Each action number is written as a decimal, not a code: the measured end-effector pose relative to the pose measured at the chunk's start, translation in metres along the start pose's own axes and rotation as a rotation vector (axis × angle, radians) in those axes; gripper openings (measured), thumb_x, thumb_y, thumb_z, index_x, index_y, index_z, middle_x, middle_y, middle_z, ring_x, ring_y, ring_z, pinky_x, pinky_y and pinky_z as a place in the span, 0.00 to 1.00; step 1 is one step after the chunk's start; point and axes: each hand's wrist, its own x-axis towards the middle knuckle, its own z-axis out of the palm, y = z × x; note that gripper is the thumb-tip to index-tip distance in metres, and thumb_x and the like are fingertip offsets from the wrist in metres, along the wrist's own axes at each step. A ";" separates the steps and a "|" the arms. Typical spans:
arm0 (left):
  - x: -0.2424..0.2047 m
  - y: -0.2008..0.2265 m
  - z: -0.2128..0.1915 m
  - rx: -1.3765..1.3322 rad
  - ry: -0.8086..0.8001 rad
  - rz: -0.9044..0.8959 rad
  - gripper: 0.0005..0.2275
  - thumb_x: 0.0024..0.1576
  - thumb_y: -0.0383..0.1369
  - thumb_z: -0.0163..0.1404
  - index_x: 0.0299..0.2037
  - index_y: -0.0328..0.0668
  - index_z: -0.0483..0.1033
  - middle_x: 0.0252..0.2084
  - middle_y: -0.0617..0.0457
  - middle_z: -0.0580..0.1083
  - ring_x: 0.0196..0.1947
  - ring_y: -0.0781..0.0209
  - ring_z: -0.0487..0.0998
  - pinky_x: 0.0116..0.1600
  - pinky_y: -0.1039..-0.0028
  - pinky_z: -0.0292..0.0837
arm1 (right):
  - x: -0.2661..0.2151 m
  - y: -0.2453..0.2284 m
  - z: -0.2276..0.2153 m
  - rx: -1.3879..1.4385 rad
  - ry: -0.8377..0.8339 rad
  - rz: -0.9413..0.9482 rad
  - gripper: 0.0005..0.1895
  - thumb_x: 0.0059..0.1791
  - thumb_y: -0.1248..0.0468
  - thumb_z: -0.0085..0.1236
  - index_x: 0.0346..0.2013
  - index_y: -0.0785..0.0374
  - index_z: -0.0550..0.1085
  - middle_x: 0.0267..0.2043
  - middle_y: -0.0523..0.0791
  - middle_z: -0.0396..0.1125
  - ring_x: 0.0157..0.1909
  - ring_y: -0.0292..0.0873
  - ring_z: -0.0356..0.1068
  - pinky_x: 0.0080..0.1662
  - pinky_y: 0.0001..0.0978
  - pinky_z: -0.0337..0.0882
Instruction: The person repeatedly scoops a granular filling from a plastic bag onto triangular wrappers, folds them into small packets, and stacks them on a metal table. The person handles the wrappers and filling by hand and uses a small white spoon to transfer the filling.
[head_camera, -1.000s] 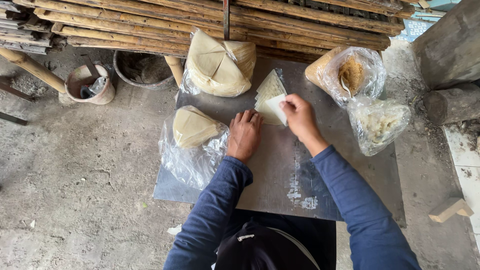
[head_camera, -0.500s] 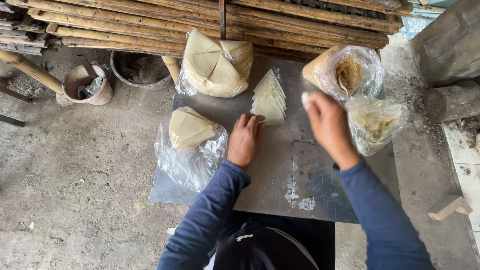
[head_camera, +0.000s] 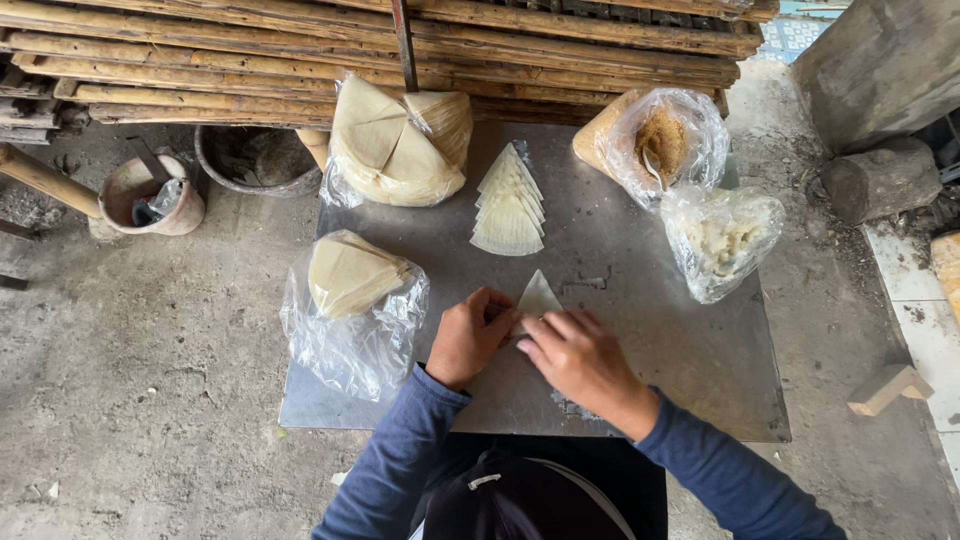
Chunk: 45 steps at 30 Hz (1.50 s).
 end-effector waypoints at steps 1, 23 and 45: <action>0.000 -0.003 0.001 0.007 -0.014 0.023 0.08 0.58 0.31 0.55 0.42 0.32 0.77 0.29 0.49 0.81 0.25 0.66 0.82 0.31 0.76 0.78 | 0.002 0.010 -0.003 0.038 -0.019 0.045 0.13 0.48 0.62 0.63 0.45 0.64 0.76 0.35 0.46 0.71 0.34 0.44 0.73 0.35 0.34 0.74; -0.023 0.014 0.015 0.368 0.185 0.185 0.12 0.53 0.35 0.61 0.45 0.42 0.78 0.30 0.53 0.77 0.29 0.54 0.80 0.34 0.65 0.75 | 0.037 0.172 -0.036 -0.189 0.152 0.445 0.15 0.56 0.65 0.58 0.58 0.61 0.75 0.45 0.53 0.73 0.42 0.53 0.74 0.44 0.43 0.73; -0.026 0.001 0.011 0.208 0.216 0.206 0.13 0.55 0.30 0.60 0.47 0.35 0.75 0.36 0.46 0.80 0.33 0.55 0.84 0.37 0.70 0.80 | 0.035 0.239 -0.023 -0.339 0.301 0.485 0.09 0.52 0.68 0.63 0.45 0.66 0.73 0.42 0.57 0.71 0.42 0.60 0.73 0.45 0.48 0.72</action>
